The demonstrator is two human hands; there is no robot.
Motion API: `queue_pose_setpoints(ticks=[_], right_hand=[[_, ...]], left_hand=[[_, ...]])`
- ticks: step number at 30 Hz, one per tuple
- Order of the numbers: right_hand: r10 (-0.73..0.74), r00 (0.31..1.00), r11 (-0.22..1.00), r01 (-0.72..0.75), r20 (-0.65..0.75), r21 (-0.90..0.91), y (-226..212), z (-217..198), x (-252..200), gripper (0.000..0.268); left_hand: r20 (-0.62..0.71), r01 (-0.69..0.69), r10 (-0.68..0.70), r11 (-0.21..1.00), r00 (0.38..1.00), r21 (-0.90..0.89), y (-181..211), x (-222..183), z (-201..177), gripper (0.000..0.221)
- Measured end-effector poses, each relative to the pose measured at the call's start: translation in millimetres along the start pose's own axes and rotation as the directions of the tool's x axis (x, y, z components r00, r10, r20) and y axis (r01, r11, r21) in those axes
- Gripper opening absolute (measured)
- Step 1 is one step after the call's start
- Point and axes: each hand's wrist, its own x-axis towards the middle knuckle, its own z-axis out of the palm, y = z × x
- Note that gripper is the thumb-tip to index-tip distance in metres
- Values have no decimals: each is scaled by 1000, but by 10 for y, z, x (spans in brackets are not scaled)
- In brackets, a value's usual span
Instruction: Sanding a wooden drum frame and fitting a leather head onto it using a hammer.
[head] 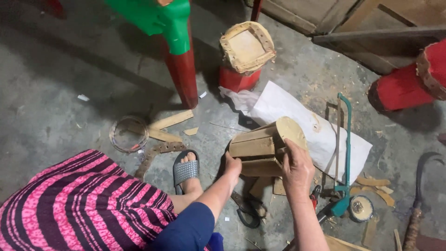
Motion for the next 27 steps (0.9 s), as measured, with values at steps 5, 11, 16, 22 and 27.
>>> queue_pose_setpoints(ticks=[5, 11, 16, 22, 27], right_hand=[[-102, 993, 995, 101, -60, -19, -51, -16, 29, 31], [-119, 990, 987, 126, -71, 104, -215, 61, -84, 26], [-298, 949, 949, 306, -102, 70, -196, 49, -187, 22], [-290, 945, 942, 310, -153, 128, -216, 0, -235, 16], [-453, 886, 882, 462, -103, 97, -228, 164, -308, 18]], left_hand=[[-78, 67, -75, 992, 994, -108, 491, -804, -224, 70], [-96, -299, 284, 894, 954, -334, 624, -1216, -395, 73], [-22, -411, 416, 885, 909, -220, 794, -1362, -645, 75], [264, -650, 620, 760, 739, 33, 1123, -1956, -973, 76], [442, -688, 551, 679, 708, 255, 1230, -2145, -1078, 128]])
